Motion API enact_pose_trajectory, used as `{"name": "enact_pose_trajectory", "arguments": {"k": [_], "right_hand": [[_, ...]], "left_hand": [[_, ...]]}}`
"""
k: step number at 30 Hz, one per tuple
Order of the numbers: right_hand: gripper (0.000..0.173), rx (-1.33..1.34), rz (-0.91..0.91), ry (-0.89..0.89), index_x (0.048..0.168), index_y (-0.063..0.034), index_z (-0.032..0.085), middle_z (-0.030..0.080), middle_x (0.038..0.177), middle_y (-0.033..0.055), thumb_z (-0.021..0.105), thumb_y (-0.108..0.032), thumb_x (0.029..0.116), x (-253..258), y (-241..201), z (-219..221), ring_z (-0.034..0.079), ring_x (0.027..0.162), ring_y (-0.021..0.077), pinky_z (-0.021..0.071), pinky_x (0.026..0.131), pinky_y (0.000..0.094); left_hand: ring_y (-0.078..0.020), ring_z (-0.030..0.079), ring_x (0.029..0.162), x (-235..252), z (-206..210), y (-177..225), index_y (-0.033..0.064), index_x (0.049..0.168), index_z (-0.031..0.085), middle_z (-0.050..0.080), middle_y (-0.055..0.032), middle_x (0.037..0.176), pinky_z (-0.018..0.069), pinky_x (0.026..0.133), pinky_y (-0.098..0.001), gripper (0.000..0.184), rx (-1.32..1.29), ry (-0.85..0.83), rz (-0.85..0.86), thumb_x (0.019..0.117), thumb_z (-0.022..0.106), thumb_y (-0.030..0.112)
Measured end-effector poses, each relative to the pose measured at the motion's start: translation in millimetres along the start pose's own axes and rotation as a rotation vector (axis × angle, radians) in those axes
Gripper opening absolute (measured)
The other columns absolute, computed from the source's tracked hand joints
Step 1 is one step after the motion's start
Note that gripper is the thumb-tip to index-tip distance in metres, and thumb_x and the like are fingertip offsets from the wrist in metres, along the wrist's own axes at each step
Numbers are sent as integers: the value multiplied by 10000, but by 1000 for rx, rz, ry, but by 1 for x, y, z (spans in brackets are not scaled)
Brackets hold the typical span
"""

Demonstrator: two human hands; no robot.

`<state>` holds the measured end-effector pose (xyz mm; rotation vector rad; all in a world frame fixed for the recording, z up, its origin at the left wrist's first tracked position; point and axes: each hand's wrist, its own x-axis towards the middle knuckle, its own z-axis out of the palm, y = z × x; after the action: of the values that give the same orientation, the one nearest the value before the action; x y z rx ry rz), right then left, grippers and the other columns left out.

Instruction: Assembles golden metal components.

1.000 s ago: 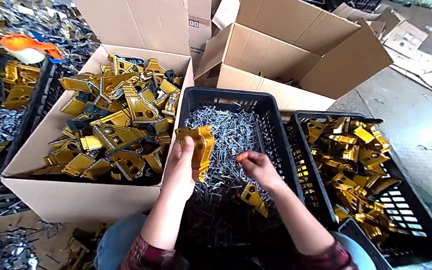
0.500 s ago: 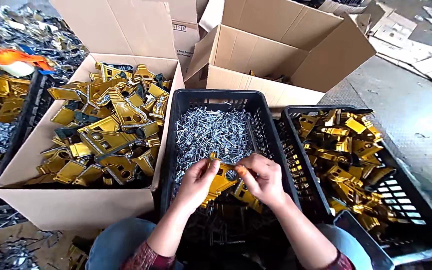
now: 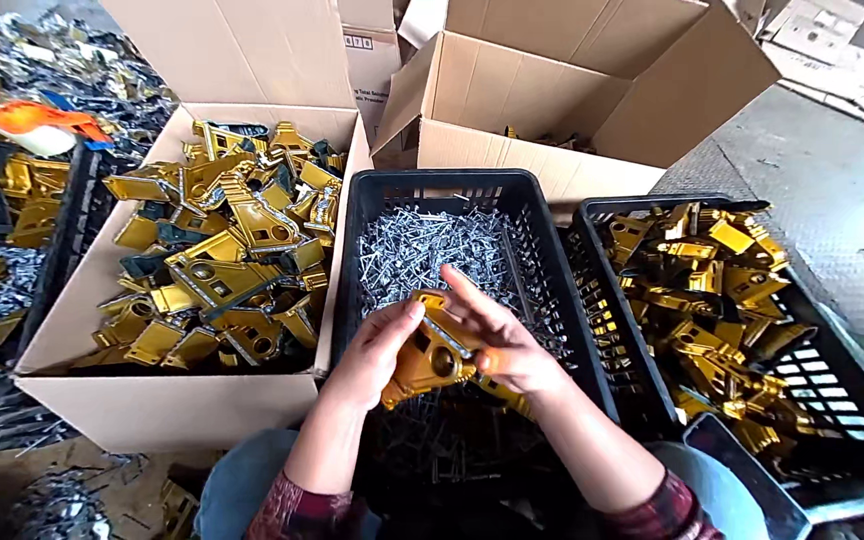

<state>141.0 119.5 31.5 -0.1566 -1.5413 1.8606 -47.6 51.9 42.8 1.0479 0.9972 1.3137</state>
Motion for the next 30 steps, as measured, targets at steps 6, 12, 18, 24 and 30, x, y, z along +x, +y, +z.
{"name": "enact_pose_trajectory", "arguments": {"k": [6, 12, 18, 24, 30], "right_hand": [[1105, 175, 34, -38, 1605, -303, 62, 588, 1426, -3, 808, -521, 818, 42, 17, 13, 661, 1137, 144, 581, 916, 358], [284, -920, 696, 16, 1207, -35, 726, 732, 1133, 140, 630, -215, 1010, 48, 99, -25, 695, 1041, 262, 551, 936, 481], [297, -1477, 985, 2, 1225, -39, 710, 588, 1434, 166, 586, -102, 963, 45, 162, 19, 599, 1258, 405, 535, 919, 619], [256, -1296, 563, 63, 1154, -92, 778, 683, 1323, 115, 684, -224, 956, 22, 109, -15, 573, 1311, 323, 444, 1086, 548], [277, -1164, 78, 102, 1116, 2, 757, 763, 967, 133, 661, -213, 970, -21, 21, -14, 731, 824, 190, 607, 787, 362]], "left_hand": [[-83, 701, 906, -4, -17, 14, 182, 1115, 709, 732, 27, 988, 603, 811, -290, 387, 30, 155, 45, 1093, 388, 398], [-137, 655, 1094, 1, -14, 31, 163, 1397, 554, 669, -34, 1224, 563, 909, -375, 630, 21, 585, -63, 1063, 246, 600], [-159, 694, 854, -1, -16, 23, 126, 1406, 447, 665, -74, 1104, 608, 708, -307, 722, -26, 414, -2, 764, 776, 107], [-183, 691, 961, -1, -19, 21, 170, 1478, 403, 652, -89, 1190, 611, 771, -329, 745, 12, 353, -10, 831, 758, 69], [-161, 670, 814, 5, 4, 7, 187, 1467, 410, 639, -81, 1103, 590, 676, -296, 624, -136, 353, -150, 930, 715, 102]]}}
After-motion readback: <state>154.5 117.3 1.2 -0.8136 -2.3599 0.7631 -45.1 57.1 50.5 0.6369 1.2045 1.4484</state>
